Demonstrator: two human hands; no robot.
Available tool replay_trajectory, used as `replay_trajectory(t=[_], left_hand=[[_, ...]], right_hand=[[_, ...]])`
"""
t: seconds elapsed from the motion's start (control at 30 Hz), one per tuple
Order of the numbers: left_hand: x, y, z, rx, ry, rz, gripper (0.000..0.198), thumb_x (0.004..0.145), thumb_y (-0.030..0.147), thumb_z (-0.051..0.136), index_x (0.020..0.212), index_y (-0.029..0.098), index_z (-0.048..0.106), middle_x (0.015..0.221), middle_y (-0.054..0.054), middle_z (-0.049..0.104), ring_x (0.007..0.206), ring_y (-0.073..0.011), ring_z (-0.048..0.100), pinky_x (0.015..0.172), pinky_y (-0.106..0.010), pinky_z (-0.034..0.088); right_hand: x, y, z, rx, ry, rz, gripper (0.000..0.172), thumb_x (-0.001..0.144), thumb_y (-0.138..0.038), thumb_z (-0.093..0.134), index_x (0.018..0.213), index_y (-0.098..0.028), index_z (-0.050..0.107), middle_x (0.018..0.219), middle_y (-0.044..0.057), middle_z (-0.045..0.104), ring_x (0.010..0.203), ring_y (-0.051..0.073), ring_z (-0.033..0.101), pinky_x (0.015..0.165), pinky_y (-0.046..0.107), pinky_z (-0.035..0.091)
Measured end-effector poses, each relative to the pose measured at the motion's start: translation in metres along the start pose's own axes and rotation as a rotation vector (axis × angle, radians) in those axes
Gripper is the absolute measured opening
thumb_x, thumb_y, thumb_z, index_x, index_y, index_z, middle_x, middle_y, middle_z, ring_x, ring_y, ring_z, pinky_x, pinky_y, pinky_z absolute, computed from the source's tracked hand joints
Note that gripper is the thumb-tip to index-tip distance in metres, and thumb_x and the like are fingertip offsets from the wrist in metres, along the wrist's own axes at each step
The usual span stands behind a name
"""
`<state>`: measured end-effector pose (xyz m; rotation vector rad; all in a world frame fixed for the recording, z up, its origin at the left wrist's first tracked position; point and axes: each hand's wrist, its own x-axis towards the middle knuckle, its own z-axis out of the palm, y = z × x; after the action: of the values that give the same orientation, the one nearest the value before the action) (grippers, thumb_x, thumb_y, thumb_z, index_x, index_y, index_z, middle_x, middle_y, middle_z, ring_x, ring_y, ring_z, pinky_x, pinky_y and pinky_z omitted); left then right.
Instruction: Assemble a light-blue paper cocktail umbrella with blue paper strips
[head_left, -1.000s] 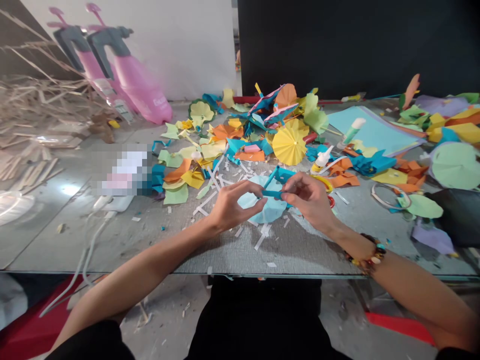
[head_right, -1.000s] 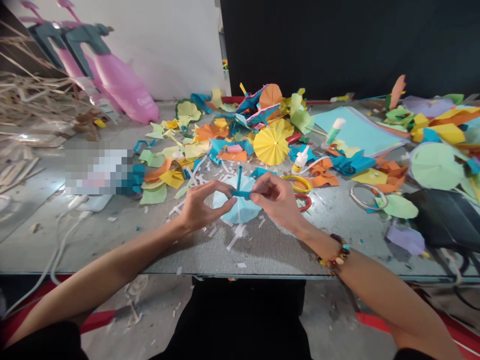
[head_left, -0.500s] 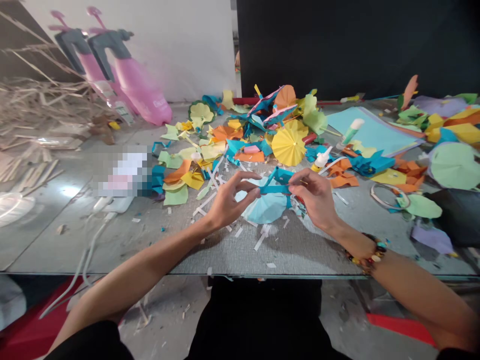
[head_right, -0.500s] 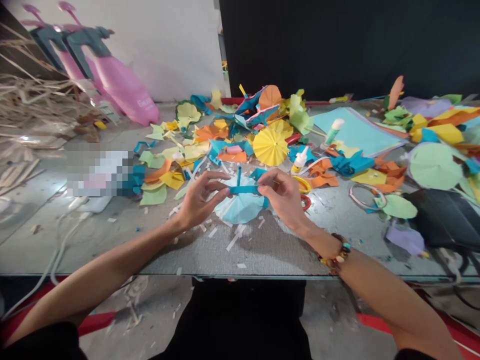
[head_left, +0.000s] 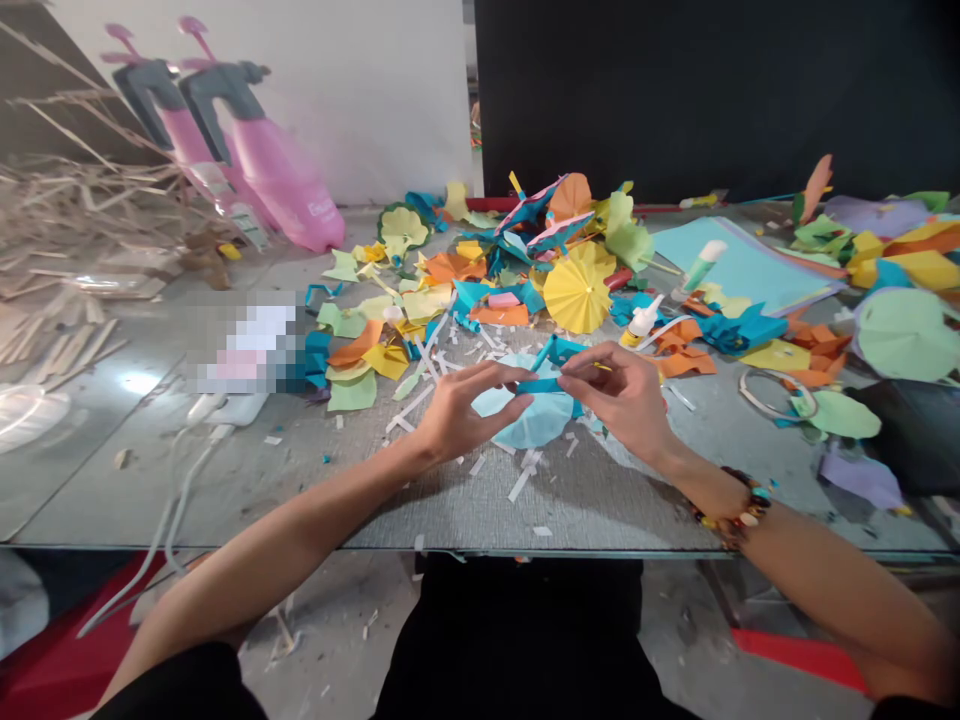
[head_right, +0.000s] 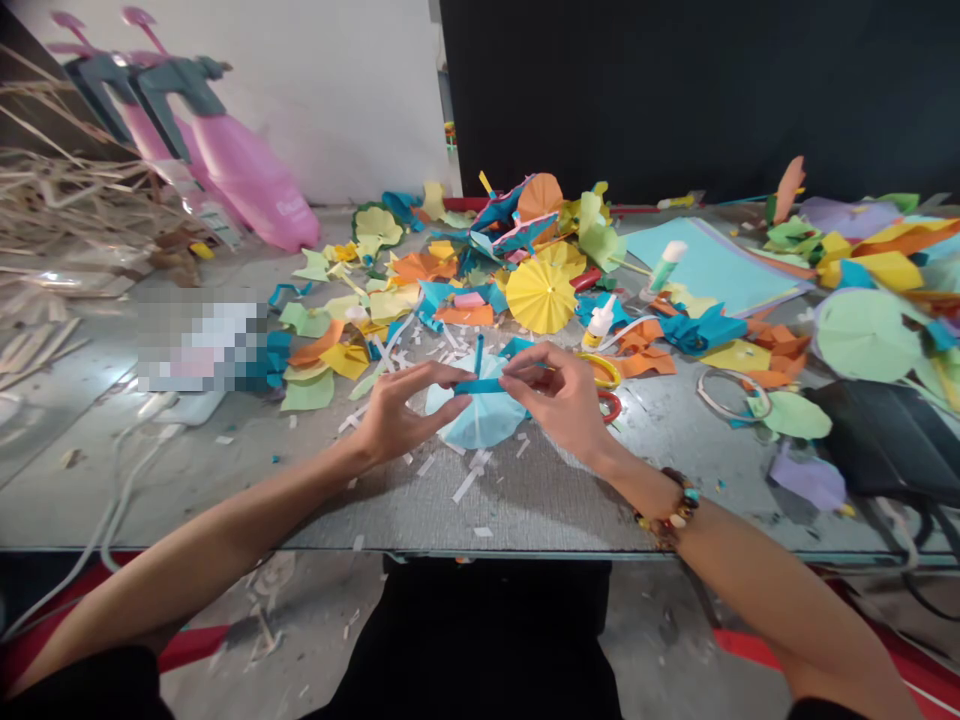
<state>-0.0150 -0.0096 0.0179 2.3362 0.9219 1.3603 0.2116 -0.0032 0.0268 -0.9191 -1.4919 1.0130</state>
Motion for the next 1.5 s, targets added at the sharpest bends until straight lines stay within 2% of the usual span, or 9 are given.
replay_trajectory(t=[0.13,0.3,0.47,0.63,0.9,1.13,1.23,1.33,1.5], left_hand=[[0.0,0.0,0.0,0.006,-0.037,0.075,0.015,0.091,0.022,0.07,0.105,0.019,0.072,0.092,-0.004,0.077,0.083,-0.0131,0.072,0.08,-0.028,0.059],[-0.002,-0.001,0.0,-0.02,0.006,0.048,0.008,0.09,0.016,0.066,0.097,0.018,0.067,0.086,-0.003,0.074,0.079,-0.0123,0.071,0.073,-0.025,0.057],[-0.001,-0.001,-0.001,-0.053,-0.025,0.037,0.005,0.088,0.02,0.07,0.092,0.018,0.066,0.092,-0.004,0.074,0.086,-0.0145,0.071,0.081,-0.028,0.057],[-0.001,0.001,0.002,-0.038,-0.087,-0.005,0.014,0.09,0.024,0.071,0.079,0.018,0.064,0.078,0.0,0.07,0.072,-0.0109,0.067,0.072,-0.026,0.054],[-0.003,0.004,0.006,-0.097,-0.164,-0.153,0.028,0.097,0.033,0.063,0.121,0.02,0.061,0.091,-0.003,0.073,0.081,-0.0137,0.07,0.078,-0.029,0.056],[0.0,0.004,0.006,-0.041,-0.226,0.04,0.012,0.099,0.027,0.06,0.101,0.02,0.069,0.103,-0.008,0.071,0.099,-0.0185,0.067,0.091,-0.037,0.055],[0.0,0.008,0.006,-0.042,-0.212,0.053,0.01,0.098,0.025,0.061,0.103,0.02,0.068,0.111,-0.01,0.067,0.105,-0.0187,0.065,0.093,-0.037,0.055],[0.0,0.013,0.006,-0.109,-0.11,0.016,0.008,0.096,0.024,0.063,0.097,0.019,0.069,0.097,-0.007,0.071,0.093,-0.016,0.068,0.086,-0.032,0.057],[-0.002,0.013,0.007,-0.252,0.052,-0.199,0.01,0.089,0.029,0.073,0.087,0.019,0.073,0.084,-0.005,0.077,0.078,-0.0154,0.072,0.076,-0.03,0.061]], right_hand=[[-0.001,-0.001,0.001,-0.015,-0.005,-0.021,0.014,0.079,-0.027,0.082,0.086,-0.023,0.071,0.08,0.0,0.072,0.073,0.015,0.07,0.068,0.029,0.058],[-0.002,-0.002,0.0,-0.019,0.018,-0.058,0.014,0.079,-0.027,0.082,0.087,-0.024,0.07,0.083,0.0,0.071,0.074,0.015,0.069,0.068,0.029,0.058],[-0.003,-0.001,0.0,-0.063,0.014,-0.126,0.011,0.083,-0.025,0.078,0.089,-0.024,0.07,0.089,0.0,0.069,0.078,0.014,0.068,0.069,0.029,0.058],[-0.004,0.0,0.002,-0.071,0.027,-0.145,0.013,0.081,-0.024,0.079,0.09,-0.024,0.069,0.091,0.0,0.07,0.079,0.014,0.069,0.071,0.028,0.06],[-0.007,-0.002,0.002,-0.004,-0.043,-0.052,0.029,0.074,-0.027,0.086,0.096,-0.024,0.068,0.096,0.001,0.072,0.074,0.015,0.074,0.061,0.026,0.061],[-0.011,-0.01,0.004,-0.068,-0.093,-0.1,0.027,0.076,-0.029,0.085,0.097,-0.024,0.068,0.097,0.001,0.073,0.078,0.017,0.075,0.067,0.029,0.064],[-0.008,-0.027,-0.013,-0.202,-0.106,-0.155,0.025,0.082,-0.034,0.079,0.104,-0.026,0.07,0.098,0.002,0.075,0.083,0.02,0.076,0.069,0.032,0.064],[-0.002,-0.038,-0.048,-0.594,-0.067,-0.214,0.022,0.087,-0.033,0.075,0.109,-0.029,0.073,0.102,0.003,0.076,0.088,0.023,0.074,0.084,0.039,0.061],[0.002,-0.018,-0.092,-0.92,-0.357,-0.089,0.045,0.076,-0.034,0.081,0.12,-0.032,0.072,0.123,0.005,0.073,0.113,0.035,0.068,0.094,0.05,0.055]])
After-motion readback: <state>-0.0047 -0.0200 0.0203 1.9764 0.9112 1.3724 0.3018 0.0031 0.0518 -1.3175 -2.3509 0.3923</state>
